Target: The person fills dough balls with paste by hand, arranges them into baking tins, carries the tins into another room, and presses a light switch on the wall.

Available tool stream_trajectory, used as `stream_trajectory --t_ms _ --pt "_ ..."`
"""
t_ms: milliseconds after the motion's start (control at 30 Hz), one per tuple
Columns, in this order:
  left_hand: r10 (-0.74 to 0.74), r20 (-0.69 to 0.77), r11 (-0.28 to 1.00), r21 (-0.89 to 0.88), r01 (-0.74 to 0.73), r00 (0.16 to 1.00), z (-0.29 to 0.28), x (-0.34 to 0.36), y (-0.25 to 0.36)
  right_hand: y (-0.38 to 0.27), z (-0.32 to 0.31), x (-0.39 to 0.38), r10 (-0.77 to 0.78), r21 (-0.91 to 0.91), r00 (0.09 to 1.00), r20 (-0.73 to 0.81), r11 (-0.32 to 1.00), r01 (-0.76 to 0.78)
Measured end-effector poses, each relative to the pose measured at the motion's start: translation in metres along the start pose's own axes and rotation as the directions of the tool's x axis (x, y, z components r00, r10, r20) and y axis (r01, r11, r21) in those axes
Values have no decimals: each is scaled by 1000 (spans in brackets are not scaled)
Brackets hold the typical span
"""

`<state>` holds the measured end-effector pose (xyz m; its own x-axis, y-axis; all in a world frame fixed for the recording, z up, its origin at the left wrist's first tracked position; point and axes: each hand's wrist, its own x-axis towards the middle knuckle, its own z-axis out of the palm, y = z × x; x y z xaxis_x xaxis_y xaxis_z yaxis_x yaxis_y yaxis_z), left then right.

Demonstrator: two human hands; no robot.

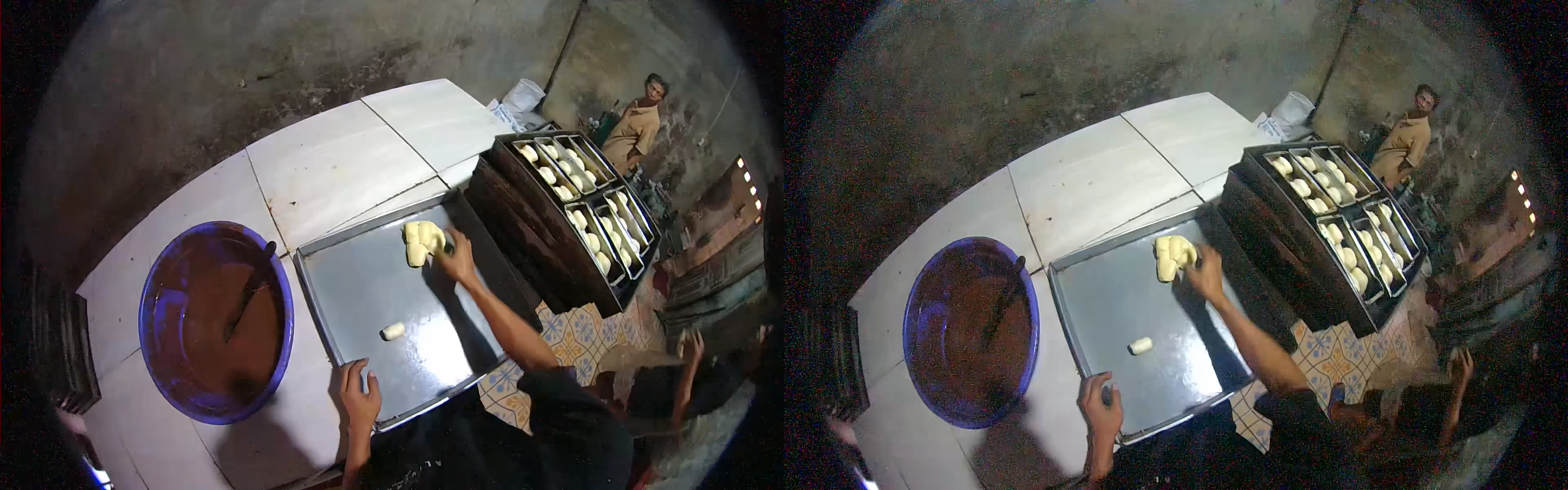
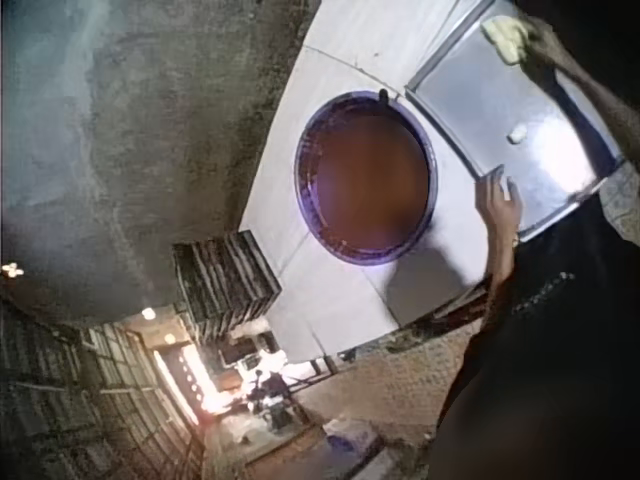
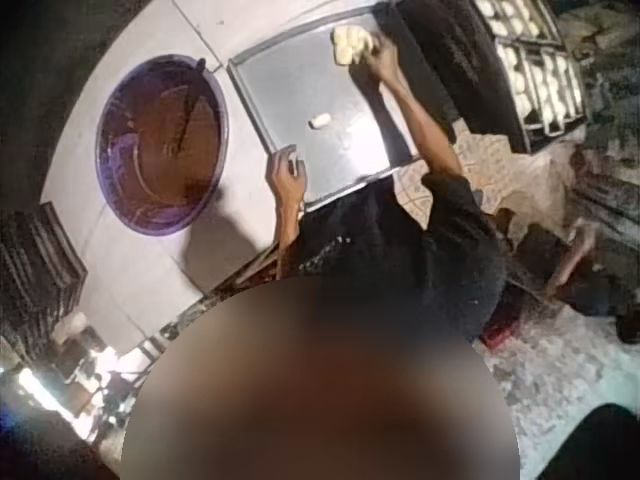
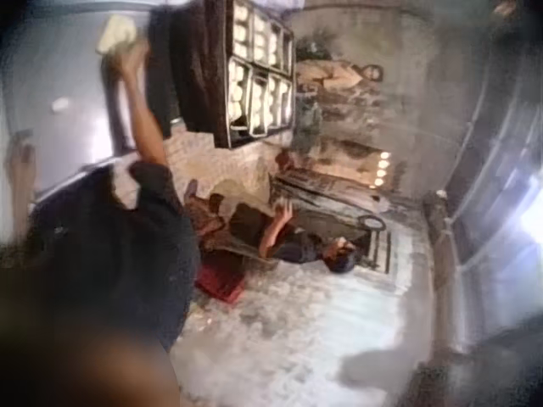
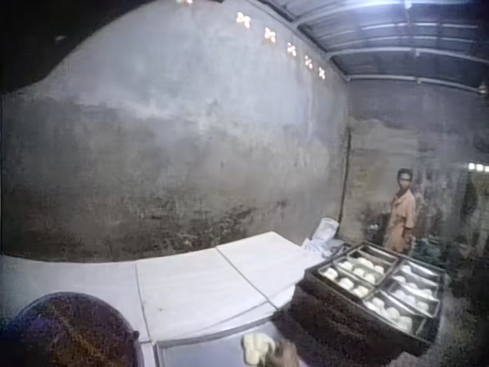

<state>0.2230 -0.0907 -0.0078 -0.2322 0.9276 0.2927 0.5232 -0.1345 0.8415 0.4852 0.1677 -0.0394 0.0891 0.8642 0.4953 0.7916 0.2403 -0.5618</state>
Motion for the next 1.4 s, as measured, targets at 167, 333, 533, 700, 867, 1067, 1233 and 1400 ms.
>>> stream_trajectory --t_ms 167,333,533,700,867,1067,1233,1400 --pt "-2 37 990 138 -3 999 4 1 -8 20 19 -1 72 165 975 210 980 -108" --pt "19 14 977 212 -21 1000 5 -2 -8 -24 -40 -119 268 340 858 439 834 -435" --pt "16 189 1000 7 -17 982 5 -4 24 -69 -101 -199 152 541 716 681 555 -632" --pt "-104 334 843 -471 262 937 35 -20 38 -99 -111 -191 54 654 678 733 218 -725" --pt "-251 186 725 -615 312 950 29 -10 58 -147 -87 -176 -4 678 866 501 623 -389" --pt "-447 154 697 -558 451 881 12 -23 35 -183 -74 -152 -295 807 837 462 531 -259" --pt "-422 497 -260 -867 425 758 -10 -19 42 -180 -45 -163 -562 846 712 422 527 -86" --pt "60 331 -245 -910 336 942 -61 32 34 -174 -27 -162 -426 737 610 668 267 -621"
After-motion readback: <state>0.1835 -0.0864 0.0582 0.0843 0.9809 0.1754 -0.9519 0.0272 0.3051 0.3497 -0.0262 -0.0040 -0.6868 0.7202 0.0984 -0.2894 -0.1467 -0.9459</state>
